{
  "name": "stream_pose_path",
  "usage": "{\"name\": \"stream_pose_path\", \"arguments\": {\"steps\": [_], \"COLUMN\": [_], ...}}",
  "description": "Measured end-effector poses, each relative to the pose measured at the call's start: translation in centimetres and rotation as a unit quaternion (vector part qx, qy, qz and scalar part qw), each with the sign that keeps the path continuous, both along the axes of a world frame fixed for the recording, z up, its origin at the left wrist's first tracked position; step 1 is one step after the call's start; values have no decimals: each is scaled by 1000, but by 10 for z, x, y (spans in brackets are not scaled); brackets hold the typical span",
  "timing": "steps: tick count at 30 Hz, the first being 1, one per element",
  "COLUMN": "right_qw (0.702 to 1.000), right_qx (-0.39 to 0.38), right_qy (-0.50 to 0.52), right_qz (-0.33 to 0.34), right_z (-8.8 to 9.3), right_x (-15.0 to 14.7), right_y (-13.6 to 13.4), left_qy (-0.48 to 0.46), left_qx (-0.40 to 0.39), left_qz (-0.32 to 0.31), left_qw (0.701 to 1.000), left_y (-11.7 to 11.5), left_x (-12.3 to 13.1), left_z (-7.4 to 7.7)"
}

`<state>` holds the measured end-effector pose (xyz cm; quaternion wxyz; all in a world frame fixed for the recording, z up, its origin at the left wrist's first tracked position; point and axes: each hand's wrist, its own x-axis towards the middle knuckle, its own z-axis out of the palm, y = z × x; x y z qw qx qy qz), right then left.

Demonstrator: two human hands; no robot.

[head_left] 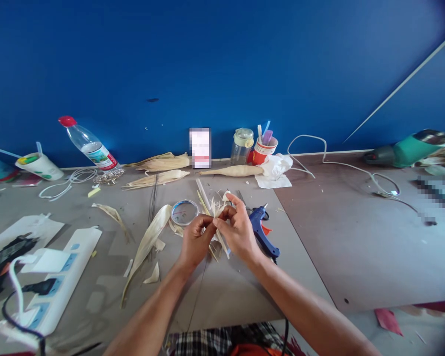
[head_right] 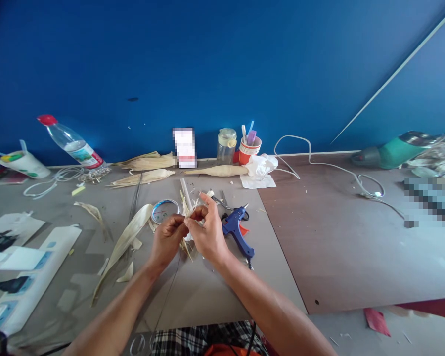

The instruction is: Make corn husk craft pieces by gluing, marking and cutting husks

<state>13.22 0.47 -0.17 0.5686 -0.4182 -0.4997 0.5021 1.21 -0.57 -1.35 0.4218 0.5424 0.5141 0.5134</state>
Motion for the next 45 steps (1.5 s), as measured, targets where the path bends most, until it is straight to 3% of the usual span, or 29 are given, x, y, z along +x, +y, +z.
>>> {"name": "stream_pose_path", "arguments": {"steps": [6, 10, 17, 22, 24, 29, 31, 34, 36, 40, 43, 45], "right_qw": [1000, 998, 980, 949, 928, 878, 839, 745, 729, 784, 760, 751], "right_qx": [4, 26, -13, -44, -46, -32, 23, 79, 71, -7, -31, -34], "right_qy": [0, -41, -165, -276, -339, -472, -535, -623, -634, -610, -649, -660], "right_qz": [-2, -49, -110, -148, -145, -65, -100, -223, -249, -117, -17, -10], "right_z": [6, 15, 39, 24, 14, -3, -8, -10, -7, -6, -12, -17], "right_x": [1, 15, 78, 129, 144, 162, 170, 186, 194, 173, 138, 120], "right_y": [-1, 3, -6, -28, -36, -49, -48, -41, -37, -38, -42, -42], "left_qy": [-36, -109, -178, -181, -176, -163, -169, -182, -187, -192, -193, -191], "left_qx": [-16, -39, -59, -52, -49, -33, -33, -34, -32, -27, -23, -19], "left_qz": [1, 24, 29, 30, 27, 20, 18, 19, 23, 27, 27, 27], "left_qw": [999, 993, 982, 982, 983, 986, 985, 983, 981, 981, 981, 981], "left_y": [2, 7, 10, 11, 11, 11, 11, 11, 11, 10, 10, 10], "left_x": [1, -1, -6, -7, -7, -7, -7, -7, -7, -6, -6, -5], "left_z": [5, 3, -4, -5, -4, -5, -6, -6, -6, -4, -3, -3]}}
